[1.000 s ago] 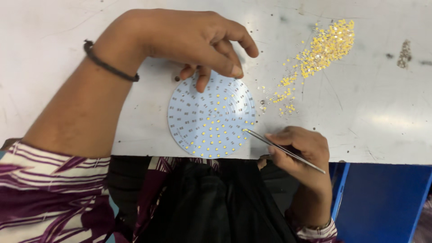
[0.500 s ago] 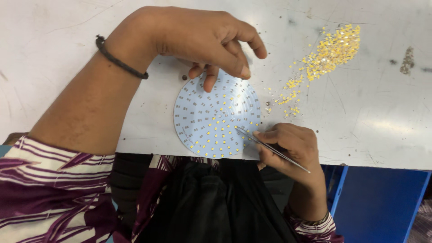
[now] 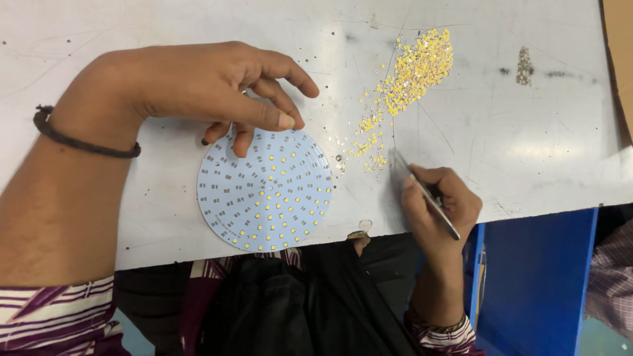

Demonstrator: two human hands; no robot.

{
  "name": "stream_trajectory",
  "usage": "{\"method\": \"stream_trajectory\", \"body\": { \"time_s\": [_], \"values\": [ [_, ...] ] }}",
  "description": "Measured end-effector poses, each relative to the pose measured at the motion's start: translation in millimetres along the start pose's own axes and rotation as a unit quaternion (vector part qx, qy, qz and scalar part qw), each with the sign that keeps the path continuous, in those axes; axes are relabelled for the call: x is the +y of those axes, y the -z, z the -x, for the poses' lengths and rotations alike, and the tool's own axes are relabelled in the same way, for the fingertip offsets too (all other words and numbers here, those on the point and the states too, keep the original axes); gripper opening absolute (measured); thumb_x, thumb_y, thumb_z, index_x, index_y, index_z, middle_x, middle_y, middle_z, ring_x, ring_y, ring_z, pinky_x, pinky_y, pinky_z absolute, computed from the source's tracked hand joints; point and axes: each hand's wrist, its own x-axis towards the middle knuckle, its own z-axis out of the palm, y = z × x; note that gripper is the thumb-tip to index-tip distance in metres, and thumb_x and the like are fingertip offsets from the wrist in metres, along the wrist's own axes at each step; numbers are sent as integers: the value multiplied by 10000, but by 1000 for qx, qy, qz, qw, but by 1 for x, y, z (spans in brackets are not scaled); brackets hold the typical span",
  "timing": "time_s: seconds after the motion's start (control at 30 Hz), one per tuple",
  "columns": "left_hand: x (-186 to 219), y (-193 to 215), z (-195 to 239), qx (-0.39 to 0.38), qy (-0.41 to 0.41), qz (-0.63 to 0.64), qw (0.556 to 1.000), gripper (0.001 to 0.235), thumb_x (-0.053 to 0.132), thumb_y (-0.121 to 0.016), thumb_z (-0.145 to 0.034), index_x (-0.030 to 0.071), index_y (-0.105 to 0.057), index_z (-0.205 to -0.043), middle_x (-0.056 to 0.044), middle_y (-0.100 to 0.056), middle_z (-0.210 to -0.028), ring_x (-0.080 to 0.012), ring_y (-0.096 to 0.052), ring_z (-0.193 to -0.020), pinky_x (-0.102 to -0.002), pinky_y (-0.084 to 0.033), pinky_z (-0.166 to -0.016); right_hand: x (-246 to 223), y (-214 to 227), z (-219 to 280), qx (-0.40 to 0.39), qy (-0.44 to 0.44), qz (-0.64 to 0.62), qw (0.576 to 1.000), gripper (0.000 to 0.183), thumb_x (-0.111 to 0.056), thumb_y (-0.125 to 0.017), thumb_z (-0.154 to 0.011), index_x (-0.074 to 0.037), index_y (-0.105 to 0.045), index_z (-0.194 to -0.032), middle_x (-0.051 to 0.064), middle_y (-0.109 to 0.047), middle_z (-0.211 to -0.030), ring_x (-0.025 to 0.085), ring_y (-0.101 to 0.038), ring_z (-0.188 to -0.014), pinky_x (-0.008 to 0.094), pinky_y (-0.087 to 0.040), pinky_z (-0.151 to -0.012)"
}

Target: The person uses tweezers to pick up small yellow LED components from a pile on a white table and places them into empty slots on a circular LED board. The person continues this process throughout the clip, filling the board's designated positions one by one.

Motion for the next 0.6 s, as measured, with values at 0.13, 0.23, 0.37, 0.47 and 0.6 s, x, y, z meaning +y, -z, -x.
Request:
{"method": "stream_trajectory", "body": {
  "time_s": [0.13, 0.23, 0.37, 0.47, 0.6],
  "values": [
    [1, -1, 0, 2, 4, 8, 1000, 690, 316, -666, -814, 147, -512, -1465, -101, -763, -1178, -164, -742, -511, -257, -501, -332, -5, 7, -1, -87, 34, -23, 995, 108, -29, -745, -862, 43, -716, -937, 19, -647, -696, 22, -523, -594, 186, -382, -556],
    [0, 0, 0, 5, 12, 6, 1000, 689, 327, -675, -819, 151, -513, -1465, -103, -781, -1178, -166, -742, -508, -257, -500, -329, -5, 6, -3, -89, 38, -46, 994, 115, -39, -739, -871, 37, -711, -953, 30, -668, -738, 29, -549, -617, 185, -406, -579],
    [1, -1, 0, 5, 9, 11, 1000, 694, 283, -654, -797, 148, -519, -1465, -110, -782, -1177, -165, -746, -511, -258, -506, -327, -3, 2, -5, -90, 60, -15, 994, 122, -42, -761, -851, 36, -720, -936, 43, -690, -751, 45, -566, -609, 192, -406, -571],
    [3, -1, 0, 9, 15, 8, 1000, 687, 326, -676, -814, 152, -518, -1460, -110, -780, -1170, -169, -743, -503, -263, -505, -325, -2, 2, -7, -105, 111, -25, 988, 120, -54, -776, -855, 25, -704, -908, 56, -696, -776, 49, -596, -627, 194, -422, -575],
    [4, -2, 1, 15, 22, -2, 1000, 685, 329, -678, -817, 153, -522, -1460, -110, -782, -1171, -174, -750, -504, -264, -512, -329, -1, 4, -8, -123, 131, -54, 982, 120, -65, -789, -850, 16, -716, -902, 46, -667, -738, 60, -593, -611, 200, -410, -565]
  ]
}}
